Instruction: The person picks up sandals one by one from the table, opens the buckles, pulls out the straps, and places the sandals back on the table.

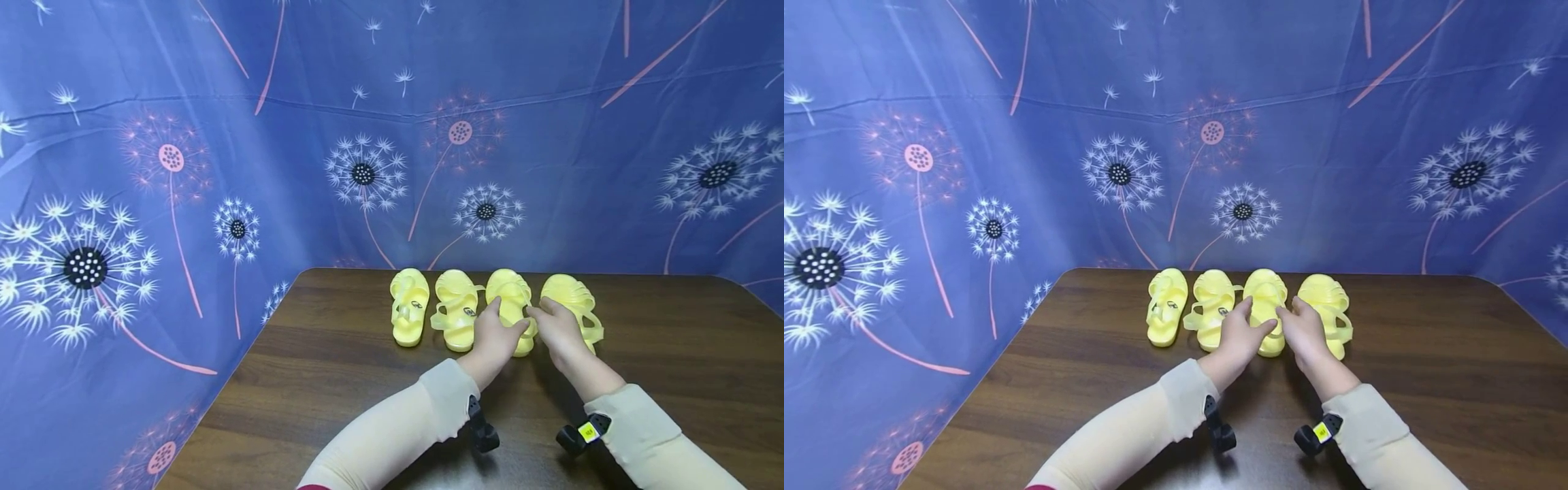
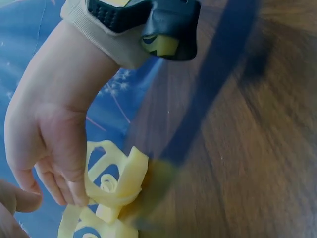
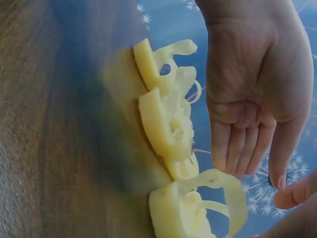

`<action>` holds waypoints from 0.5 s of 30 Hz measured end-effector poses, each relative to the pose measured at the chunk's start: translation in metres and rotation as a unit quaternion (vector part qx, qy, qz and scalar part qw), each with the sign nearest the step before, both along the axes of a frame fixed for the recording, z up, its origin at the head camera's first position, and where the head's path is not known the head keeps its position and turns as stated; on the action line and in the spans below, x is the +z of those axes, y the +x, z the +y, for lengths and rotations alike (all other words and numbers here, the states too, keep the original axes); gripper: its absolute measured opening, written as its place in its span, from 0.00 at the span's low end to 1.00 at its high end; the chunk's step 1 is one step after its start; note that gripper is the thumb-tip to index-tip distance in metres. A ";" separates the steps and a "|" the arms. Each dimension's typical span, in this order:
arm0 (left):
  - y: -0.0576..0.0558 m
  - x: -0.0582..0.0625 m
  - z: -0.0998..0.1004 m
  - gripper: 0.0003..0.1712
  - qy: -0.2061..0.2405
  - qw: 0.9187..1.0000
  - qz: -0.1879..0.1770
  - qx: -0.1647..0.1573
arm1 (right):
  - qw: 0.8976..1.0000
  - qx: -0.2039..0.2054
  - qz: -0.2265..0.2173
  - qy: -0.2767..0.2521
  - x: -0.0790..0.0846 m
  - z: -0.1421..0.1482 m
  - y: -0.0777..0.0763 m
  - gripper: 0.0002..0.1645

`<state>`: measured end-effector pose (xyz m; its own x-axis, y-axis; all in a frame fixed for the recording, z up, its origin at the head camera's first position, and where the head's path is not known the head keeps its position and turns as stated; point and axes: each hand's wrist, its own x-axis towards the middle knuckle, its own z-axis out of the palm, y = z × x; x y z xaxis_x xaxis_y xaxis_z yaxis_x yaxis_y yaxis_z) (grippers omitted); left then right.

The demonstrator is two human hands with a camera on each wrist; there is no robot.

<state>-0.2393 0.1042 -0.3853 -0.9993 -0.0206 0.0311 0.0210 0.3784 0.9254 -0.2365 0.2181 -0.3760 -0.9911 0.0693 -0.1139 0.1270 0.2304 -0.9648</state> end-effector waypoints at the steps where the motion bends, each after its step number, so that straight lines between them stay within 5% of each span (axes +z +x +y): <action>1: 0.001 0.000 0.001 0.37 -0.009 1.000 0.004 -0.007 | 1.000 -0.001 0.003 -0.003 0.001 0.001 0.001 0.41; 15: 0.007 -0.004 0.016 0.33 0.008 0.997 0.037 -0.073 | 0.998 -0.060 0.026 -0.012 0.018 0.027 -0.002 0.39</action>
<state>-0.2328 0.1201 -0.3897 -0.9865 0.1248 0.1062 0.1441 0.3518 0.9249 -0.2382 0.2453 -0.3583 -0.9804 0.1857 -0.0666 0.1028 0.1929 -0.9758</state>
